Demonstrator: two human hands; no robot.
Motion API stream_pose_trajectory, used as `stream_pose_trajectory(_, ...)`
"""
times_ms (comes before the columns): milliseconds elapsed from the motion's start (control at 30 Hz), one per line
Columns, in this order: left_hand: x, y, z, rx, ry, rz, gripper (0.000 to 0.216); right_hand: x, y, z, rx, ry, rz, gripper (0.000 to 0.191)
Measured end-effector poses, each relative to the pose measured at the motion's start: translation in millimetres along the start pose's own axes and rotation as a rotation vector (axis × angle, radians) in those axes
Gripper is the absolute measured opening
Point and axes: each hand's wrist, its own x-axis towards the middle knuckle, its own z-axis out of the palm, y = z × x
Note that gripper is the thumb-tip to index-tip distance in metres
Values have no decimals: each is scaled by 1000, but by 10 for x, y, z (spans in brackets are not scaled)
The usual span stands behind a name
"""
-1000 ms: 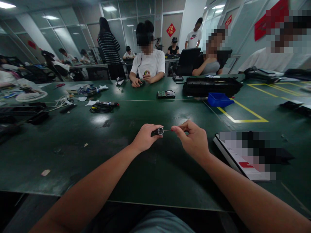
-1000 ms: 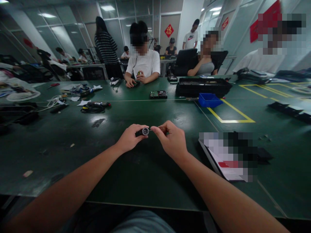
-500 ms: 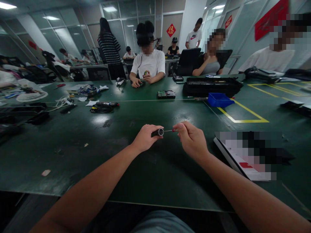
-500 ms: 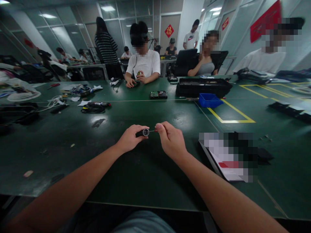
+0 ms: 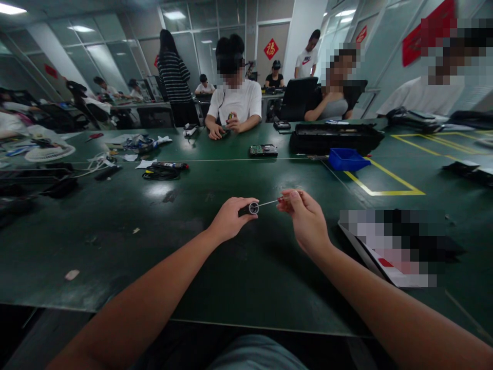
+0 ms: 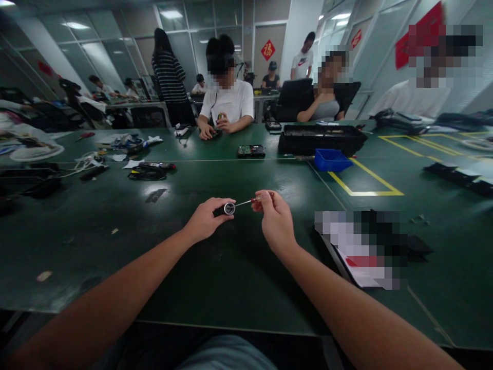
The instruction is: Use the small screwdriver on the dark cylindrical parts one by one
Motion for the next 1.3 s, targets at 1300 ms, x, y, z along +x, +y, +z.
stream_pose_trajectory(1300, 4, 24, -14, 38, -19, -32, 36, -113, -176, -41, -558, -129, -289, 21)
